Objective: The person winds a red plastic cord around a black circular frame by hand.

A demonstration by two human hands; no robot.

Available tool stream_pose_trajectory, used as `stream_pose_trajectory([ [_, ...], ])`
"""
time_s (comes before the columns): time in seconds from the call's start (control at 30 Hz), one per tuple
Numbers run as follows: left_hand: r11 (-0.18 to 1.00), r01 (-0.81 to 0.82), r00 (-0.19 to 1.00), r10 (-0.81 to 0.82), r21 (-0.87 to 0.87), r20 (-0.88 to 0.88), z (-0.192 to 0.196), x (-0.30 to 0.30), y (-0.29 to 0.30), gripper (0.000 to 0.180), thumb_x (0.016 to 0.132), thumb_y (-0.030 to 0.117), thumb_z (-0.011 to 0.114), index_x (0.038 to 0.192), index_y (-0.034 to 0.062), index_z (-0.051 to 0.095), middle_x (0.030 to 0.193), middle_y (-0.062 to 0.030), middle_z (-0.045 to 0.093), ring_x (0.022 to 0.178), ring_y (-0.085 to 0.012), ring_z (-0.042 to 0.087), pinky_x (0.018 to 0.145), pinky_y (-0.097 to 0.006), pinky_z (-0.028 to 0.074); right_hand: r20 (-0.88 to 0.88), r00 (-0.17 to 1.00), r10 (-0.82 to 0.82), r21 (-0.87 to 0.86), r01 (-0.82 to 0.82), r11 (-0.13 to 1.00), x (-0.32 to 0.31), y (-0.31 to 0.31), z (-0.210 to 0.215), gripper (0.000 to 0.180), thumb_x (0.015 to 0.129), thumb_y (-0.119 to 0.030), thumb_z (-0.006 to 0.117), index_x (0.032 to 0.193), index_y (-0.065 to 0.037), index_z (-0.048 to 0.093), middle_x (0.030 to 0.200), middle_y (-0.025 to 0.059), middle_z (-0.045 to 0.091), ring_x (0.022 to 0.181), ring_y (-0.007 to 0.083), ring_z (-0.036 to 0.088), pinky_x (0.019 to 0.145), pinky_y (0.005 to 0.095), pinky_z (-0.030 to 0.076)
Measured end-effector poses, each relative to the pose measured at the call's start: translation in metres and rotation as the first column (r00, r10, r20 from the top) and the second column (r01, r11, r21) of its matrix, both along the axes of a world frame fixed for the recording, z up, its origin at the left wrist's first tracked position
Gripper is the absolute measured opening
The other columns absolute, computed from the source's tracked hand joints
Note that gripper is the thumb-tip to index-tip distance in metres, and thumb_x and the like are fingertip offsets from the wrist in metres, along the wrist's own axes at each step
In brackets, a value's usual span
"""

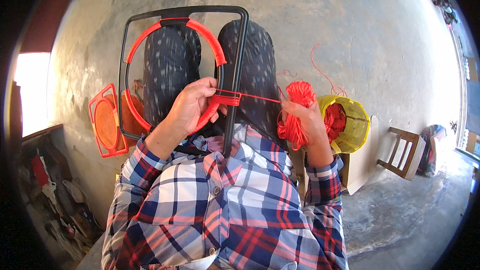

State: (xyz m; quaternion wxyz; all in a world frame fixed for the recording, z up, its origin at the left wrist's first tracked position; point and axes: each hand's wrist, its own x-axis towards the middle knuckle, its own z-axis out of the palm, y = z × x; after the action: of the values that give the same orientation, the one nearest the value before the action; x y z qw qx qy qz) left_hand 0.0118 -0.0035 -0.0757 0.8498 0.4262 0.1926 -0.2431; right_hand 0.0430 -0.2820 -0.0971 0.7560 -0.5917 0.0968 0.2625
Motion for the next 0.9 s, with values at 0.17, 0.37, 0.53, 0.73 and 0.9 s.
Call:
stream_pose_trajectory([
  [0.17, 1.000, 0.005, 0.999, -0.005, -0.018, -0.045, -0.004, -0.001, 0.002, 0.017, 0.080, 0.008, 0.044, 0.092, 0.0005, 0.052, 0.087, -0.0186, 0.066, 0.068, -0.0265, 0.065, 0.048, -0.031, 0.049, -0.016, 0.997, -0.078, 0.060, 0.079, 0.995, -0.010, 0.002, -0.002, 0.004, 0.081, -0.006, 0.066, 0.082, -0.004, 0.062, 0.061, 0.0045, 0.060, 0.053, 0.0132, 0.057, 0.051, 0.0259, 0.043],
  [0.37, 0.998, -0.003, 0.996, -0.003, -0.060, -0.094, 0.002, 0.000, 0.001, 0.010, 0.076, 0.009, 0.045, 0.084, 0.0037, 0.048, 0.082, -0.0175, 0.064, 0.067, -0.0279, 0.065, 0.046, -0.032, 0.046, 0.003, 0.997, -0.078, -0.012, 0.078, 0.997, -0.017, -0.003, -0.015, 0.004, 0.079, -0.005, 0.066, 0.081, -0.004, 0.063, 0.064, 0.0047, 0.061, 0.055, 0.0137, 0.057, 0.053, 0.0270, 0.044],
  [0.53, 0.995, 0.055, 0.998, -0.059, -0.088, -0.038, -0.006, -0.002, 0.002, 0.014, 0.077, 0.009, 0.043, 0.087, 0.0035, 0.050, 0.084, -0.0169, 0.064, 0.064, -0.0268, 0.064, 0.046, -0.032, 0.045, 0.050, 0.999, 0.008, -0.222, 0.004, 0.975, 0.001, -0.012, -0.032, 0.010, 0.078, -0.006, 0.066, 0.085, -0.002, 0.061, 0.073, 0.0057, 0.064, 0.066, 0.0152, 0.061, 0.060, 0.0265, 0.046],
  [0.73, 0.998, -0.046, 0.999, 0.046, 0.031, -0.026, -0.003, -0.006, -0.002, 0.025, 0.086, 0.019, 0.046, 0.104, 0.0029, 0.052, 0.097, -0.0124, 0.061, 0.082, -0.0214, 0.062, 0.061, -0.032, 0.048, 0.484, 0.864, 0.138, -0.513, 0.153, 0.844, 0.045, 0.011, 0.007, 0.030, 0.079, -0.013, 0.066, 0.104, -0.001, 0.056, 0.086, 0.0089, 0.066, 0.079, 0.0192, 0.064, 0.069, 0.0310, 0.050],
  [0.9, 0.913, -0.317, 0.882, 0.184, 0.256, 0.434, 0.000, -0.010, -0.009, 0.039, 0.087, 0.014, 0.047, 0.123, 0.0013, 0.044, 0.119, -0.0112, 0.049, 0.104, -0.0171, 0.051, 0.085, -0.033, 0.046, 0.662, 0.152, 0.734, -0.750, 0.142, 0.647, 0.048, 0.088, 0.055, 0.042, 0.070, -0.015, 0.074, 0.110, -0.013, 0.060, 0.104, 0.0045, 0.065, 0.095, 0.0293, 0.062, 0.077, 0.0400, 0.050],
])
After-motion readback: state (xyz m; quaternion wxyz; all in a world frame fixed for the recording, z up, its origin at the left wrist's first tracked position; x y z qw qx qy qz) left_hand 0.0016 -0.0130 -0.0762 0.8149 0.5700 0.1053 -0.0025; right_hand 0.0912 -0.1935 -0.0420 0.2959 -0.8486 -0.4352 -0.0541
